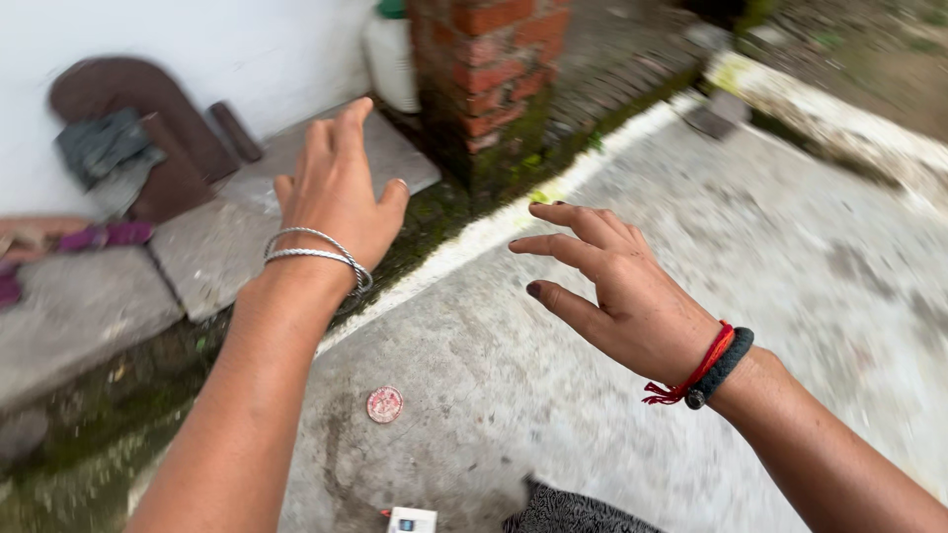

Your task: The person picks up and handles boxes, a plastic bag containing items, a round container lid, and a mobile phone box in an indoor and outdoor environment.

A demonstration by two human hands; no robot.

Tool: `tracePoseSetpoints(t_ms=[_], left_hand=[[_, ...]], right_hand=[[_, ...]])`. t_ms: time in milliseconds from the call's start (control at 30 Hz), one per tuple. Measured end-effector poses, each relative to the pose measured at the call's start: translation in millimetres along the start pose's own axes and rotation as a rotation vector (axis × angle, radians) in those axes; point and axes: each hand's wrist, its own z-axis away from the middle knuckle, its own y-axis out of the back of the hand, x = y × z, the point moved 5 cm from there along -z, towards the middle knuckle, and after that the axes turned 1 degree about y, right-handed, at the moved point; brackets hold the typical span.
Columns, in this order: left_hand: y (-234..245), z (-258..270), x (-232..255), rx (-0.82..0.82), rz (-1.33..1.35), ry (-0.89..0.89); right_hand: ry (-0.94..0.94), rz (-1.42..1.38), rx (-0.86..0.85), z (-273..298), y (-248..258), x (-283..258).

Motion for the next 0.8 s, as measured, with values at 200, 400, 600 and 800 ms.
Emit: tracePoseSetpoints(t_ms=[200,400,600,800], left_hand=[[-30,-12,-28,0.066,-0.031,0.212],[-37,-17,-82,0.056,-0.046,0.360],[-50,-61,-151,0.086,0.044,0.481],[-118,-100,-200,0.235,0.135,0.385]], right_hand=[[0.292,-0.053,-0.115,-89,-3,32],[0.471,-0.148,-0.211,-165,-45,25],[0.514,-0.165,-0.305,-242,-96,36],[0.567,-0.123,-0.402,-303,-175,70]])
